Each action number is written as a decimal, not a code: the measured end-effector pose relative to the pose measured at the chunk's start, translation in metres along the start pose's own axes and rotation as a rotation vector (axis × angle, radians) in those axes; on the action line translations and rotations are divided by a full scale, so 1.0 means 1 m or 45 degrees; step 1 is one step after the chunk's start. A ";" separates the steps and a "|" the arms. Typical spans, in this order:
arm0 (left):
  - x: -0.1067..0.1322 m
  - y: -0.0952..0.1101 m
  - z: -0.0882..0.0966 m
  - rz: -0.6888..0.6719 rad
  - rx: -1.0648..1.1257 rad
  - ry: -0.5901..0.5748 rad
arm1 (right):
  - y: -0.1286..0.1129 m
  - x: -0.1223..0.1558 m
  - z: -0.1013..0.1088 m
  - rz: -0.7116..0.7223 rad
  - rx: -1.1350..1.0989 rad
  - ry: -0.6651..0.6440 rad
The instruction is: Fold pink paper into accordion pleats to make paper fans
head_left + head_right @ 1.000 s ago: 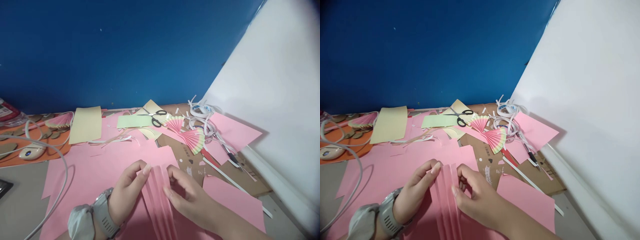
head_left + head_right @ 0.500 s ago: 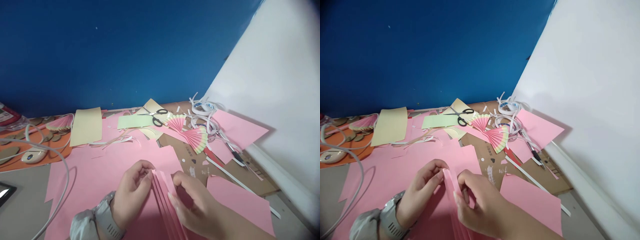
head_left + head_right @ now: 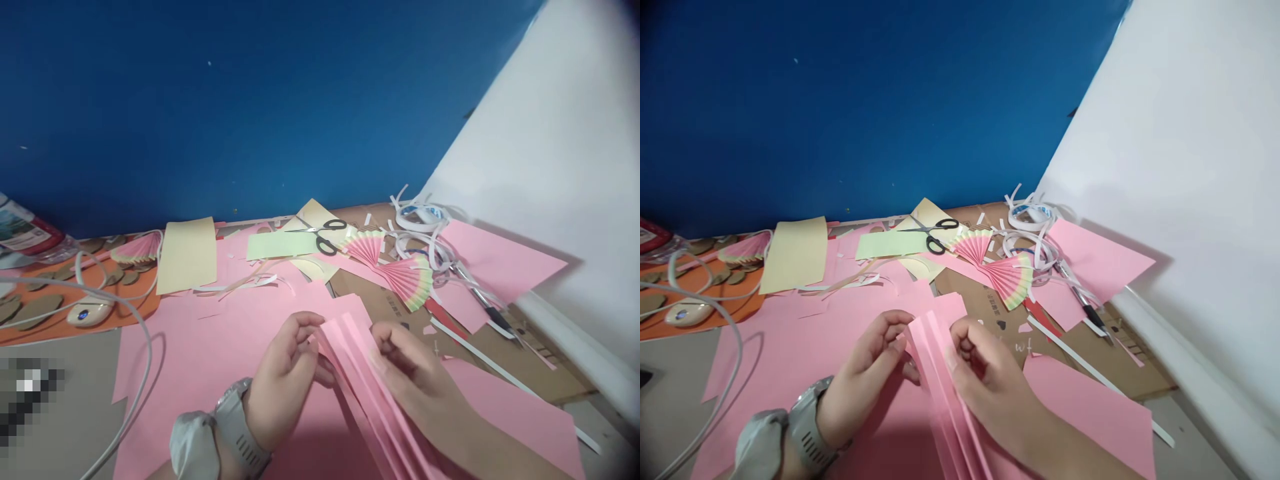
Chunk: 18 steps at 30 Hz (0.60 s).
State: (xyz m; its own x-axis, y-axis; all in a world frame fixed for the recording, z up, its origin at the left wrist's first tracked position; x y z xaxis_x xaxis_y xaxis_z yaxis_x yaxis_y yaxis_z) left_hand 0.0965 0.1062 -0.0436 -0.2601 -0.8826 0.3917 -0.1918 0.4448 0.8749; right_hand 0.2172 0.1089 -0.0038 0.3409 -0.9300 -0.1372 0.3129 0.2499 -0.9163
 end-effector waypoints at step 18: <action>0.001 0.001 -0.028 0.121 0.036 -0.336 | -0.028 0.022 0.005 0.292 0.237 0.084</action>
State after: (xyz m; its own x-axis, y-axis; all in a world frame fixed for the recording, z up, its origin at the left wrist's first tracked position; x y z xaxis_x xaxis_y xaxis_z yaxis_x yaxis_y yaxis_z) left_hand 0.1226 0.1019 -0.0343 -0.5148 -0.7681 0.3809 -0.1800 0.5312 0.8279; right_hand 0.2198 0.0829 0.0207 0.3650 -0.8575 -0.3626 0.3938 0.4951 -0.7744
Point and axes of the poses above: each hand's wrist, its own x-axis away from the middle knuckle, its own z-axis out of the back of the hand, y = z × x, the point moved 10 cm from there along -x, towards the middle knuckle, and after that the axes turned 8 degrees about z, right-handed, at the moved point
